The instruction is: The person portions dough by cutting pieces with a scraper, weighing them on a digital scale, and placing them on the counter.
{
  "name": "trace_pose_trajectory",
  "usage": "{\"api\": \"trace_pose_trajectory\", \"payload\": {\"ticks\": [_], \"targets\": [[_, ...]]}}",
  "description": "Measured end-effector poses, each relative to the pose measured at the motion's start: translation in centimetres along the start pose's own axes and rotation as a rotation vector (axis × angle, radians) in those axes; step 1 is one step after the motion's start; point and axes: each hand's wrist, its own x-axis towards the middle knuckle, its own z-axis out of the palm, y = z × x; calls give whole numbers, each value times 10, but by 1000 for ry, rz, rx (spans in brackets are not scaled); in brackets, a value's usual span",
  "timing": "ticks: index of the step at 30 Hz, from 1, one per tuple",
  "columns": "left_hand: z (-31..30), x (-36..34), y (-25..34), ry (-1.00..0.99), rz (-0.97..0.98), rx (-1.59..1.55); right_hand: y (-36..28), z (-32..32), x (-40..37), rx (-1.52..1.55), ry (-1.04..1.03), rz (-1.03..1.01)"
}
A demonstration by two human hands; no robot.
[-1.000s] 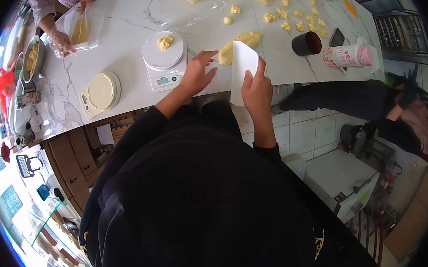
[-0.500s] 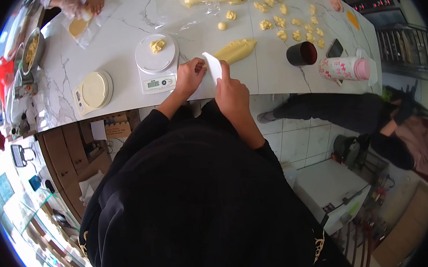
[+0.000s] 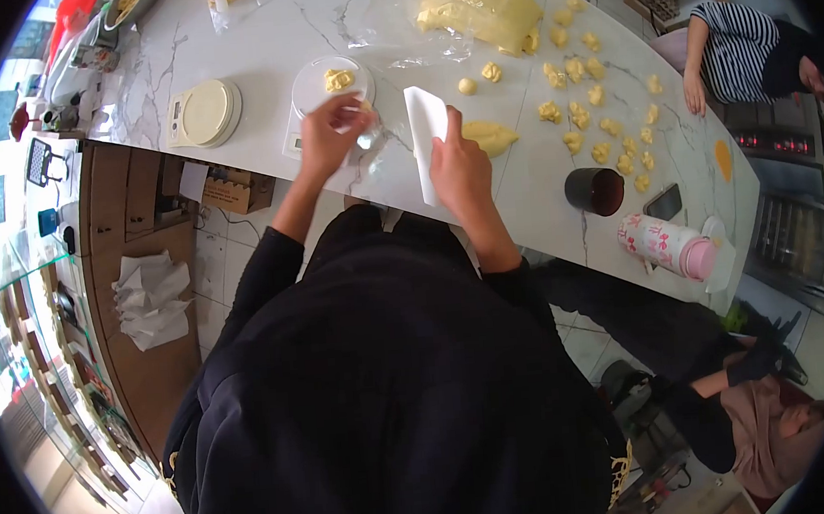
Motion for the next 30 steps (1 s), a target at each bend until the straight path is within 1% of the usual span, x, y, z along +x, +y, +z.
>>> {"api": "trace_pose_trajectory", "payload": {"ticks": [1, 3, 5, 7, 8, 10, 11, 13, 14, 15, 17, 18, 19, 21, 24, 25, 27, 29, 30], "targets": [[-10, 10, 1, 65, 92, 26, 7, -6, -2, 4, -3, -6], [-27, 27, 10, 212, 136, 52, 21, -17, -5, 111, 69, -46], [-33, 41, 7, 327, 201, 130, 29, -30, -7, 100, 66, -42], [-30, 48, 2, 338, 190, 286, 39, -39, -9, 93, 55, -18], [-27, 48, 0, 337, 199, 284, 44, -43, -10, 93, 64, -19], [-18, 50, -10, 273, 141, 440, 53, -50, -15, 77, 69, -10], [-14, 51, -13, 273, 153, 440, 58, -53, -17, 79, 81, -11], [-7, 50, -17, 326, 96, 631, 69, -55, -23, 84, 97, -15], [-9, 52, -27, 302, 145, 715, 74, -56, -25, 85, 106, -11], [-11, 54, -21, 297, 152, 713, 79, -56, -27, 102, 123, -17], [-15, 50, -8, 319, 192, 520, 88, -58, -32, 118, 133, -9], [-20, 51, -13, 341, 180, 434, 90, -60, -33, 117, 151, -14], [-25, 47, -6, 363, 136, 334, 92, -61, -35, 115, 164, -16], [-39, 40, 2, 441, 132, 291, 97, -62, -36, 133, 135, 19], [-66, 36, -6, 517, 107, 308, 95, -67, -32, 183, 238, -26], [-74, 34, -8, 529, 106, 308, 92, -69, -31, 183, 235, -37], [-89, 31, -10, 553, 81, 271, 88, -73, -28, 169, 302, -47], [-97, 31, -11, 574, 77, 264, 82, -75, -23, 193, 326, -57], [-101, 31, -12, 565, 74, 256, 80, -75, -22, 199, 343, -35]]}}
